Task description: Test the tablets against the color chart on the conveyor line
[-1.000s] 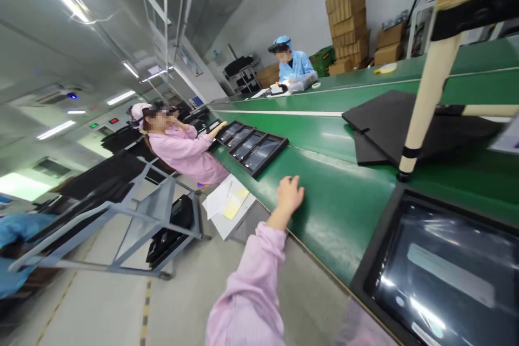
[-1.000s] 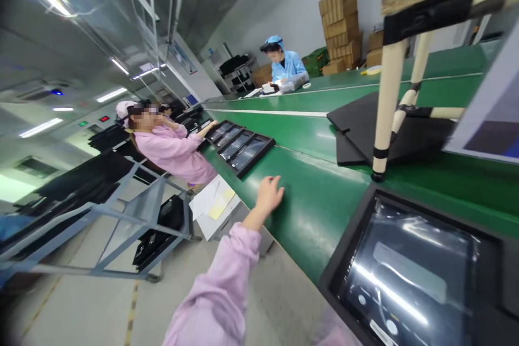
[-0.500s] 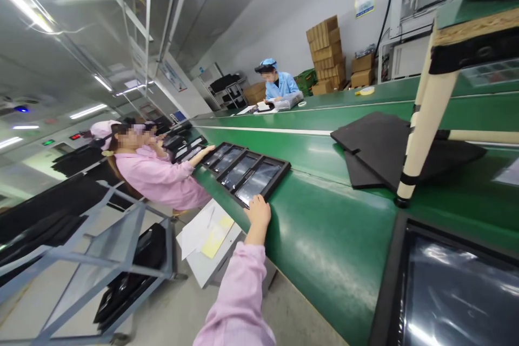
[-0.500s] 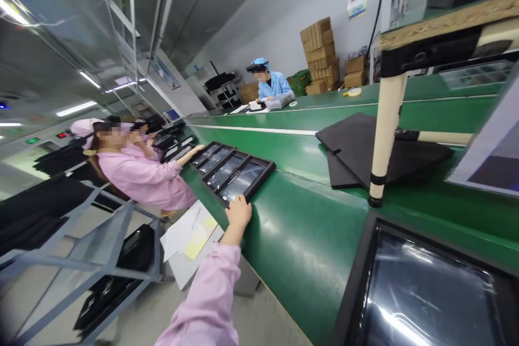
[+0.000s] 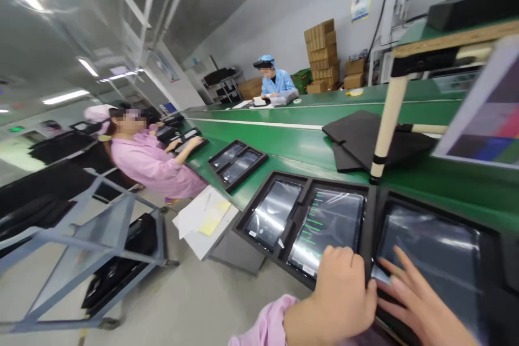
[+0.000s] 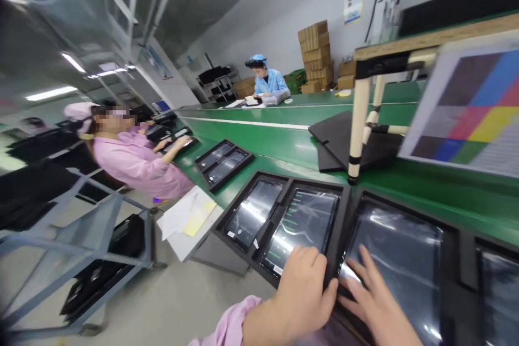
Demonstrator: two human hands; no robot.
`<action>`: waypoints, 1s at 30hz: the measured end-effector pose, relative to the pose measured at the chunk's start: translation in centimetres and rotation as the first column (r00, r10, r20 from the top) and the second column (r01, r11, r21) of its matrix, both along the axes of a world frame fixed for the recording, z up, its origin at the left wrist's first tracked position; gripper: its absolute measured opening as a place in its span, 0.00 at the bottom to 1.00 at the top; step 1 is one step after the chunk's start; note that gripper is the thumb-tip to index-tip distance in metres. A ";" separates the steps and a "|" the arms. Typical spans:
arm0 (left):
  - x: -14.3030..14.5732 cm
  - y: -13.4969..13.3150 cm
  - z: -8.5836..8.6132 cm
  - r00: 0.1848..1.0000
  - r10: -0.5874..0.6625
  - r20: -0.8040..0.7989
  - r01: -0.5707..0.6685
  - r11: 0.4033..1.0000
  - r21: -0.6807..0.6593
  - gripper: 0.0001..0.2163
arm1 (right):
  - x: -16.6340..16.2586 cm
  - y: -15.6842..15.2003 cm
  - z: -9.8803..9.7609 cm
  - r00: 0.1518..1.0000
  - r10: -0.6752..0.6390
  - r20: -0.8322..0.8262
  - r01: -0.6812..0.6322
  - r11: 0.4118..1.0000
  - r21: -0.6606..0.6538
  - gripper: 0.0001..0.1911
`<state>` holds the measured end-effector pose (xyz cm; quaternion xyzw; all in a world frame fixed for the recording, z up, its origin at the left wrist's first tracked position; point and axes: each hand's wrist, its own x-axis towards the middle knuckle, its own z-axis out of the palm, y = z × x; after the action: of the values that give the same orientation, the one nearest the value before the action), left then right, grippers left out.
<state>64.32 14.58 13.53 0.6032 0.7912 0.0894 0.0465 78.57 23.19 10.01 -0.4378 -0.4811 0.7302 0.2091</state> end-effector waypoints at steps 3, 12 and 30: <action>3.9 -0.2 0.0 0.998 -0.054 -0.031 0.059 0.977 0.206 0.07 | -2.5 -1.1 1.8 0.996 -0.087 -0.021 0.084 0.989 -0.125 0.56; -5.8 -6.3 1.6 0.767 0.515 0.382 -0.615 0.761 0.208 0.16 | 0.4 1.0 4.7 0.977 -0.192 -0.091 0.186 0.980 -0.068 0.64; -4.7 -1.2 -0.4 0.708 0.291 0.644 -0.412 0.910 0.041 0.25 | 21.1 4.4 6.8 0.599 -0.725 0.339 0.709 0.677 0.197 0.55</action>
<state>59.60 13.37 13.11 0.3783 0.8192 0.3629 0.2326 99.70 27.58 16.82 -0.7254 -0.3112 0.4716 0.3932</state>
